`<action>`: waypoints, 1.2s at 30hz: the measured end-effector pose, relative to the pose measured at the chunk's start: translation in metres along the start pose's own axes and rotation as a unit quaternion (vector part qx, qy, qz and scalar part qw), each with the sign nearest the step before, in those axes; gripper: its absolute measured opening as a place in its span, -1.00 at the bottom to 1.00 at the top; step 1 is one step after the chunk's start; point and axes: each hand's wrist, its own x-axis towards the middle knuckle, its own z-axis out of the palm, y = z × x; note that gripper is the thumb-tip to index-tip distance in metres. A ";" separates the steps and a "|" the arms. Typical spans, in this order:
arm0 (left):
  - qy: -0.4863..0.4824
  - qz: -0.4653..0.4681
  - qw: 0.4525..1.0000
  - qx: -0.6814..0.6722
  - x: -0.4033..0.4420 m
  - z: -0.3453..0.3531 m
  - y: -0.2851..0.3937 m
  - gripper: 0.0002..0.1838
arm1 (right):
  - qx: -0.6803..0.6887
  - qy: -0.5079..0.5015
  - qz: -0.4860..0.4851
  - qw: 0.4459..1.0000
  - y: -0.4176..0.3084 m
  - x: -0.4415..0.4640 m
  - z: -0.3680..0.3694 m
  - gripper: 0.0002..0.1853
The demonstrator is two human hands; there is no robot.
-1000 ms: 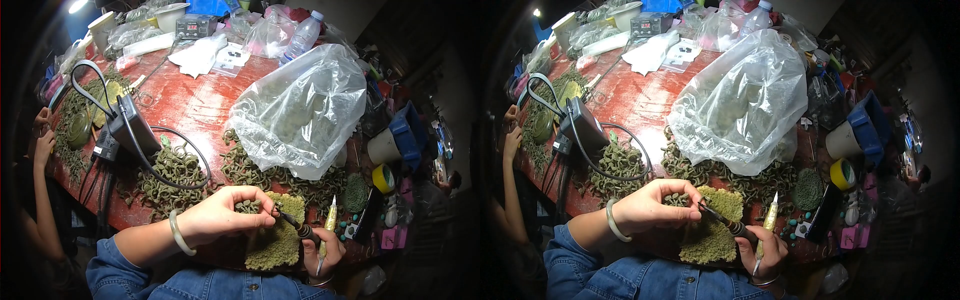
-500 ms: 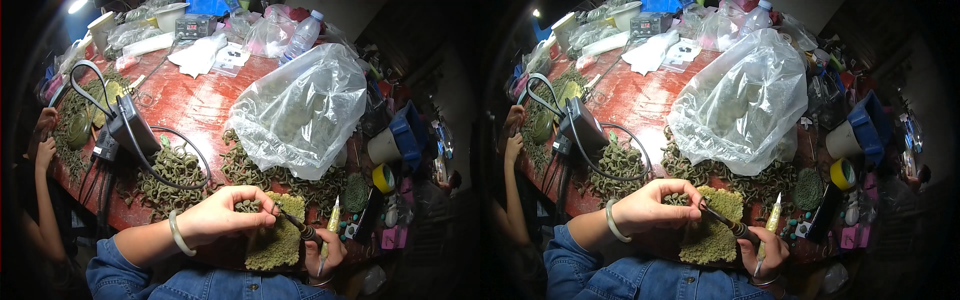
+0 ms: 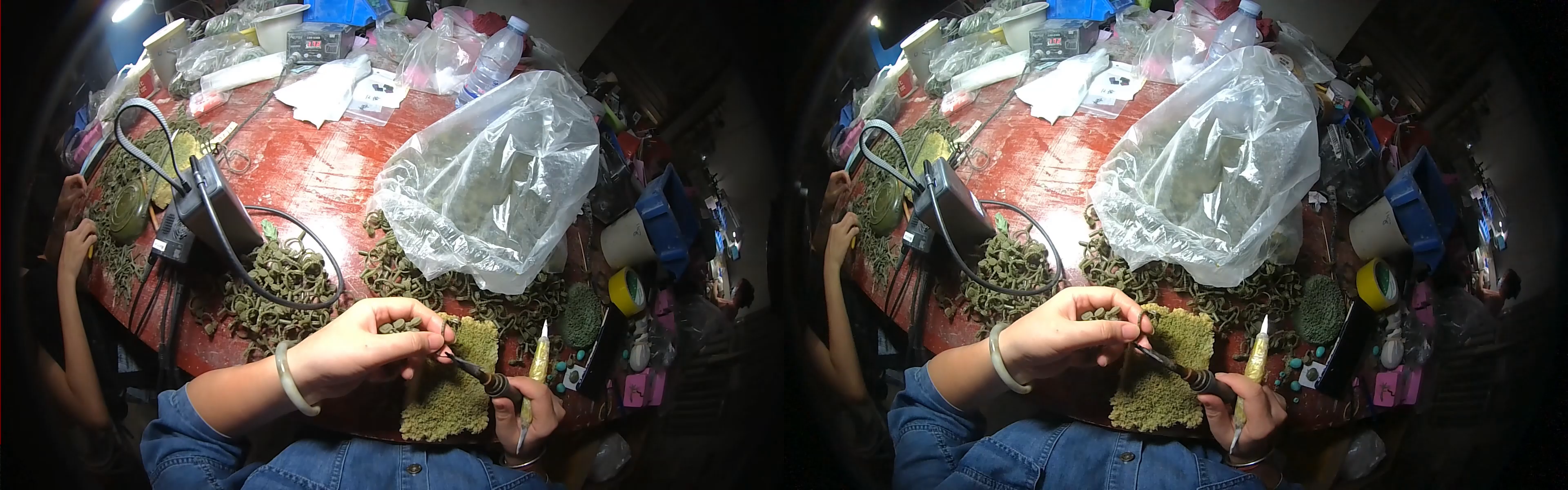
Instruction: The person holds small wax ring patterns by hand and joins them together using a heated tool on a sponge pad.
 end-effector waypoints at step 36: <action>-0.020 -0.007 0.996 0.082 -0.003 0.004 0.003 -0.88 | 0.005 0.005 0.031 0.999 -0.004 0.004 0.000 -0.70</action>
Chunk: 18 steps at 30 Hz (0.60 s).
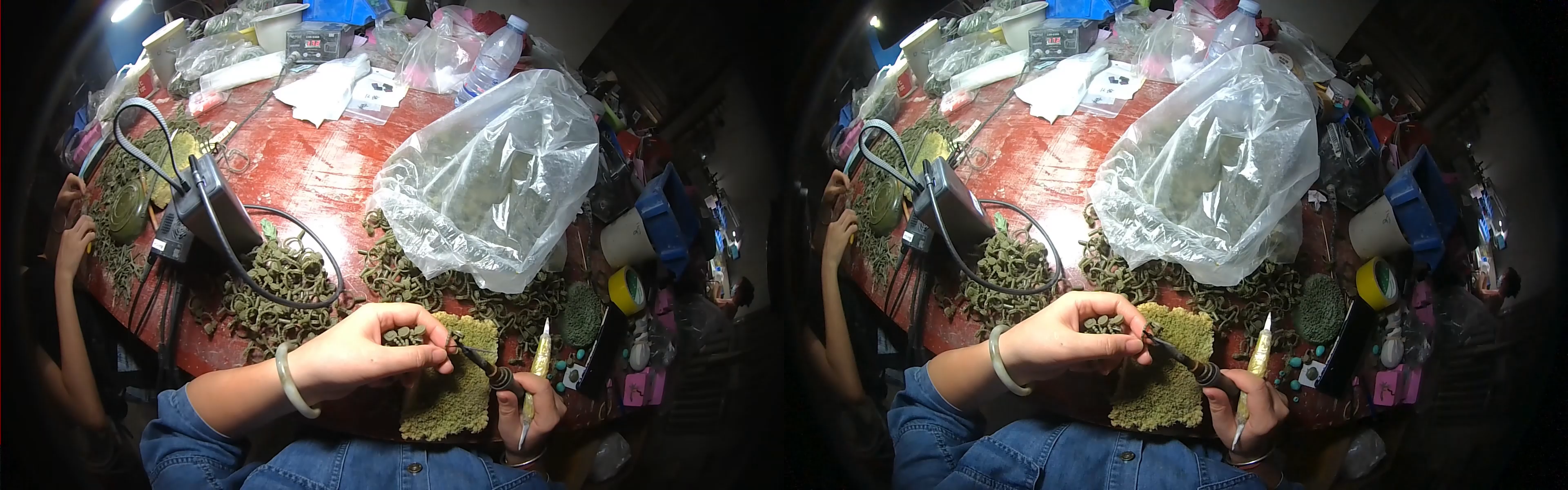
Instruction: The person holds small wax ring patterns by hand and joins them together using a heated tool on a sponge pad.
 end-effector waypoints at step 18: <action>0.005 0.006 1.000 -0.003 0.000 0.000 0.000 -0.87 | -0.004 -0.004 0.013 1.000 0.000 0.000 0.000 -0.69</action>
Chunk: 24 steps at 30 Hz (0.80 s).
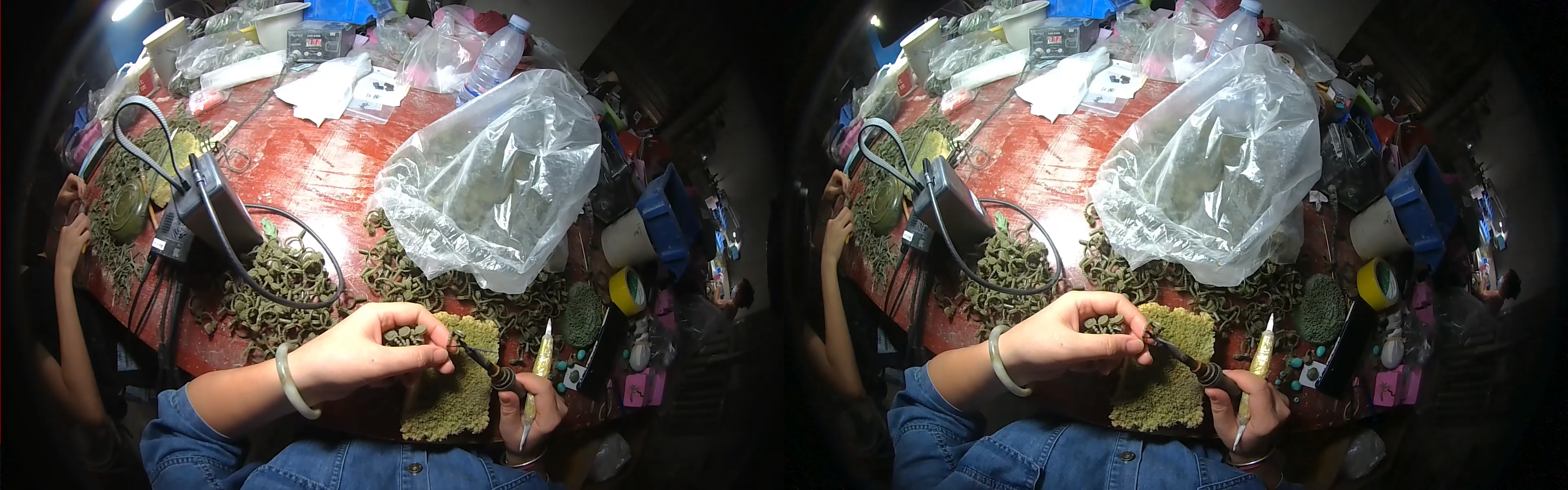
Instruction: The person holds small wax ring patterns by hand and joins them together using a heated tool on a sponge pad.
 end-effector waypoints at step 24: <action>0.003 -0.005 1.000 0.008 0.000 0.000 0.001 -0.86 | 0.005 0.017 -0.007 1.000 0.001 -0.003 0.001 -0.67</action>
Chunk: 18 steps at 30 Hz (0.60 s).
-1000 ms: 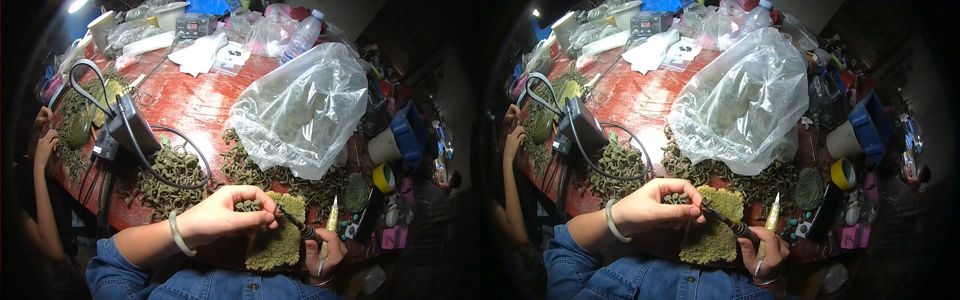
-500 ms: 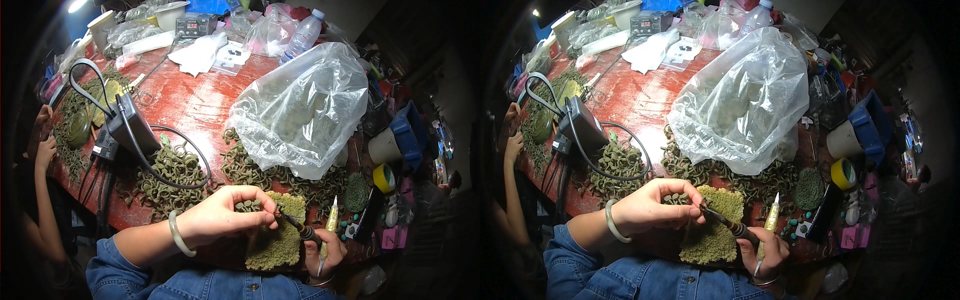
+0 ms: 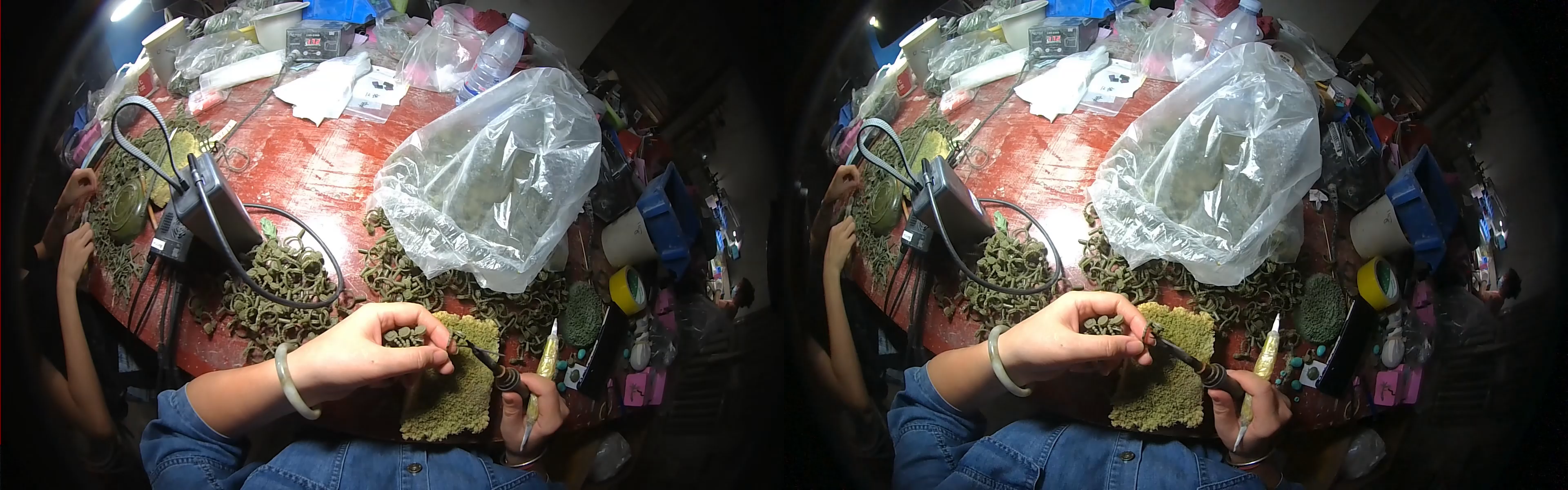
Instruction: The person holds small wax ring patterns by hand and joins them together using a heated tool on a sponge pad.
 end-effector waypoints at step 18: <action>-0.018 0.064 0.998 0.009 0.003 -0.005 -0.005 -0.67 | -0.018 0.044 -0.012 0.999 0.002 -0.002 -0.001 -0.66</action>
